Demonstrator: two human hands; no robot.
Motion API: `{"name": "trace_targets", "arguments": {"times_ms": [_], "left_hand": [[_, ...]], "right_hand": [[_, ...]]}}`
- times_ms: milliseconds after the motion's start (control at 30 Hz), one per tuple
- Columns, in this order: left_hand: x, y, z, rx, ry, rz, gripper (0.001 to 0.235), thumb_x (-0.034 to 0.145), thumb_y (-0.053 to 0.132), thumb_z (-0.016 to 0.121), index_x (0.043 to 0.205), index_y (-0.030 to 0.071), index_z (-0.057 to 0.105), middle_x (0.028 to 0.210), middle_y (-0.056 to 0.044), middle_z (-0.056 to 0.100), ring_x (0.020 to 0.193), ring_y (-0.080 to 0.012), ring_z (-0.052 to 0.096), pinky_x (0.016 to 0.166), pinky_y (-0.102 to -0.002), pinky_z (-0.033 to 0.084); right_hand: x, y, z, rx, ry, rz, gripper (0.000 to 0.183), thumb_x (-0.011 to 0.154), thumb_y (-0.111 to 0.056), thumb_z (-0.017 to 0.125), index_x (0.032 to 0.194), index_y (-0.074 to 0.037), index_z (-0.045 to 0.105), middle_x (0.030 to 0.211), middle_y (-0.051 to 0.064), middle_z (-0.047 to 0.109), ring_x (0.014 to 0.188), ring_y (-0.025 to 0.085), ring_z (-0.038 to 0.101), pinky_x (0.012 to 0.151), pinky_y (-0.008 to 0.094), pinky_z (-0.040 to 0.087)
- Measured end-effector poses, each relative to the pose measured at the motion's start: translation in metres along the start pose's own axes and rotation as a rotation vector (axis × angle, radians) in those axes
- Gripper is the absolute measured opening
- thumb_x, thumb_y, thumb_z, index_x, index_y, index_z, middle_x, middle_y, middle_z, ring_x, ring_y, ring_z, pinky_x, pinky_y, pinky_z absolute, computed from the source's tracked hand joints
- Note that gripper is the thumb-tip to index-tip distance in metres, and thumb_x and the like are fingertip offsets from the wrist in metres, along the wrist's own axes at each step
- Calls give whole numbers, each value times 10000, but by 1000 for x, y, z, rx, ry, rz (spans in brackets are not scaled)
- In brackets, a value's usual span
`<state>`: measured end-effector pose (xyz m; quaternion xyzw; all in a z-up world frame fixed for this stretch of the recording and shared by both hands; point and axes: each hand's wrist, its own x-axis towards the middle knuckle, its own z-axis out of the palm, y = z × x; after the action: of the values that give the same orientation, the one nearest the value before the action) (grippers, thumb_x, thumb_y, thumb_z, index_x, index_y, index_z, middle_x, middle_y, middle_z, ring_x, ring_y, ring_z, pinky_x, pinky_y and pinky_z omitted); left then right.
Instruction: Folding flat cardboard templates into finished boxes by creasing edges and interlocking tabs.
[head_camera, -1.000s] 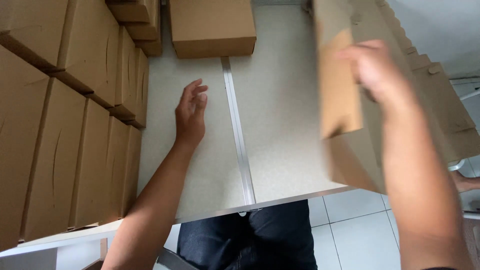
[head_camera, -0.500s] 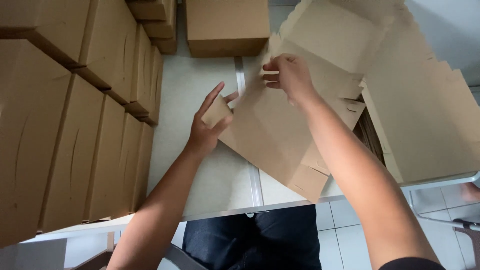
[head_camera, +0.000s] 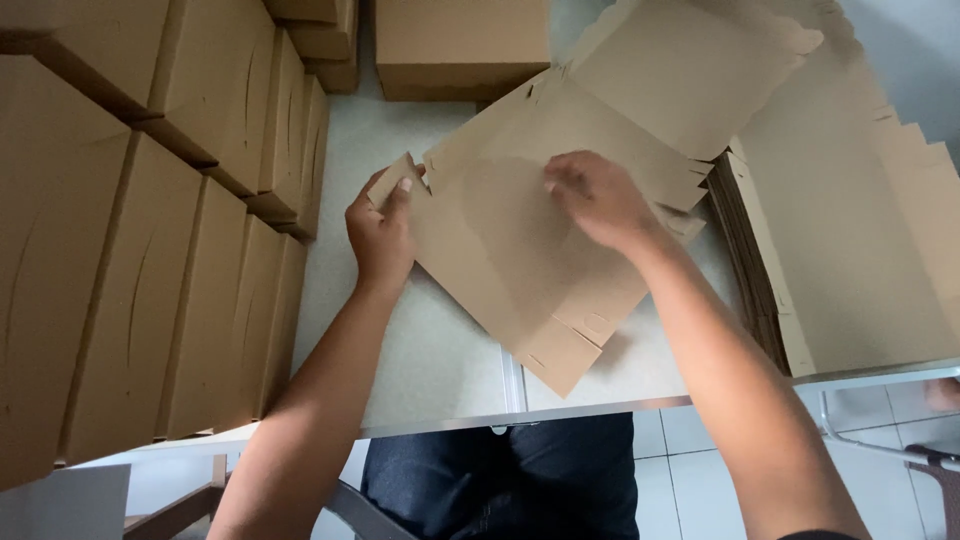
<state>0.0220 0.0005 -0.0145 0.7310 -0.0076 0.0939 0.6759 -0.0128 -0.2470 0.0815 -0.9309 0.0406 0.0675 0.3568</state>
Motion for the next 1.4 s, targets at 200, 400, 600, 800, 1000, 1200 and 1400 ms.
{"name": "trace_targets", "arguments": {"times_ms": [200,400,600,800,1000,1200,1400], "left_hand": [[7,-15,3,-89,157,-13,120,1013,202,706,979,87,700,831,-32,689,752,-136,615,743,-346,532],[22,-70,-10,-147,340,-147,190,1024,283,678,961,109,636,828,-9,661,744,-133,627,743,-334,515],[18,-23,-8,-136,347,-100,214,1012,280,698,957,81,642,814,-16,643,755,-98,617,809,-345,548],[33,-64,-17,-176,305,-82,187,1028,250,699,958,84,649,837,-31,716,728,-101,646,754,-309,542],[28,-60,-12,-473,247,-52,206,946,311,708,884,146,602,850,-24,726,747,-117,682,792,-305,544],[26,-33,-14,-487,-49,106,242,846,228,585,959,60,717,1038,-138,726,959,-225,696,931,-404,537],[11,-3,-10,-73,-181,314,123,882,-57,695,993,-34,743,1189,-222,673,1227,-421,616,1029,-493,513]], "right_hand": [[1,9,26,-240,-168,-116,486,1019,-335,614,1453,-122,564,1537,118,487,1454,392,430,1146,540,422],[-16,30,30,-305,-231,-570,721,940,-747,487,1307,-158,685,1333,108,698,1349,344,562,1145,520,432],[-49,60,42,-333,50,-1224,969,683,-955,533,1181,-146,729,1140,87,747,1053,287,718,955,414,574],[-73,90,69,-434,115,-1452,364,1024,-373,584,1120,-38,688,1008,151,677,927,320,727,781,436,615],[-70,59,52,-298,-66,-1145,201,925,-224,718,1093,-130,777,923,93,752,861,273,754,689,395,625],[-69,2,30,-322,-344,-835,139,935,-300,728,1029,-261,824,977,67,792,803,240,766,685,350,637],[-78,2,47,-475,-345,-932,112,928,-301,733,965,-232,813,857,0,750,772,183,722,611,320,612]]}}
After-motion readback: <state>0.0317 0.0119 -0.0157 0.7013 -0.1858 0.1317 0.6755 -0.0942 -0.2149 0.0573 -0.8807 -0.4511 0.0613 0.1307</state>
